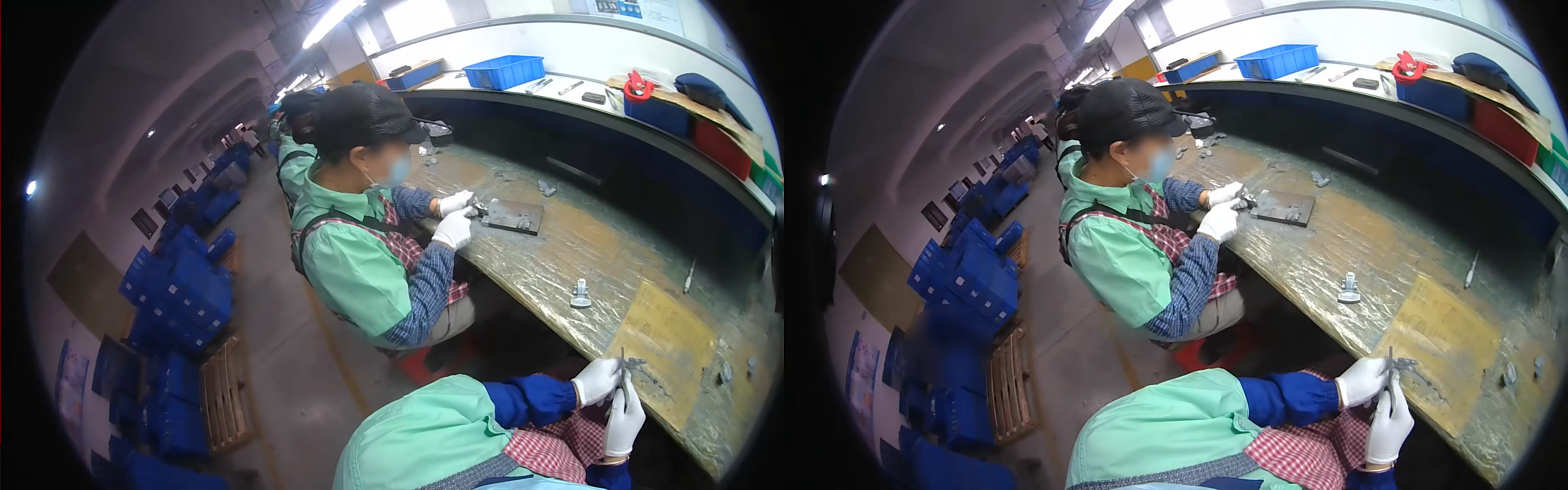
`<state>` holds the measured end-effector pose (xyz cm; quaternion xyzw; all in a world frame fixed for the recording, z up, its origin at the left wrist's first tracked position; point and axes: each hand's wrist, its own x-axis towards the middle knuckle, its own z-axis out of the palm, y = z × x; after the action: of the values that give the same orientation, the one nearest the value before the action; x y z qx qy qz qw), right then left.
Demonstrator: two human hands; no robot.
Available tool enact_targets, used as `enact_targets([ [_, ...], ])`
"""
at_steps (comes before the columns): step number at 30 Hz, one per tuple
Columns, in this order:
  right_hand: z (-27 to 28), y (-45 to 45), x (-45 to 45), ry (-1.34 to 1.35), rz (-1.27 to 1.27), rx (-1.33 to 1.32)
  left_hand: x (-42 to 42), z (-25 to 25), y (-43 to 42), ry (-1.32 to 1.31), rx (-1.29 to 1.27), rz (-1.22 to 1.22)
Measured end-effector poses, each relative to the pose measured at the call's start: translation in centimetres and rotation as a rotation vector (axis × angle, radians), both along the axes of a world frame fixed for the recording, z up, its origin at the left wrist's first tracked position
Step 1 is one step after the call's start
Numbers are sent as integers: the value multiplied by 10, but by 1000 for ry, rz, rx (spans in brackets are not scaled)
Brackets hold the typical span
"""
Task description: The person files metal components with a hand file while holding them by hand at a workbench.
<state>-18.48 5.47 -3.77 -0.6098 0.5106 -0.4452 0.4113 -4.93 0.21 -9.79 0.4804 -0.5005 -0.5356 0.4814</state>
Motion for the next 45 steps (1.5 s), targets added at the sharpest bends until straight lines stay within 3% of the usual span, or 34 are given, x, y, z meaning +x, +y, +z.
enact_targets([
  [1,2,6,-6,-21,-14,51,9,49,13,-9,149,-46],
  [12,17,40,-19,-72,-2,25,8,44,10,-14,181,-26],
  [18,14,36,-25,84,-7,-59,9,55,13,-91,202,-21],
  [19,48,41,-19,84,24,95,9,43,11,-40,240,-16],
  [21,42,38,-12,121,-14,-233,11,68,16,-27,260,-8],
  [23,60,39,-9,117,15,-166,13,83,14,-235,332,-20],
  [25,49,39,-6,116,-4,-278,12,60,17,-48,242,57],
  [26,53,40,-9,175,40,-238,12,55,18,-205,69,135],
  [27,52,40,-9,199,33,-268,12,34,14,64,133,90],
  [28,57,41,-12,233,62,-219,5,63,17,42,200,108],
  [30,47,45,-11,289,58,-243,10,59,20,-62,76,69],
  [32,45,40,-15,353,18,-240,9,62,24,-83,146,87],
  [33,45,36,-16,349,-7,-249,6,73,23,-16,309,105],
  [39,36,18,-23,389,-32,-227,6,82,20,-112,421,54],
  [41,38,14,-27,360,-10,-191,10,67,25,-172,301,-17],
  [42,48,13,-26,338,-1,-139,14,41,28,-285,56,-94],
  [44,38,12,-24,257,22,-125,7,56,26,83,361,1],
  [45,41,12,-23,262,41,-64,8,69,26,63,337,-16],
])
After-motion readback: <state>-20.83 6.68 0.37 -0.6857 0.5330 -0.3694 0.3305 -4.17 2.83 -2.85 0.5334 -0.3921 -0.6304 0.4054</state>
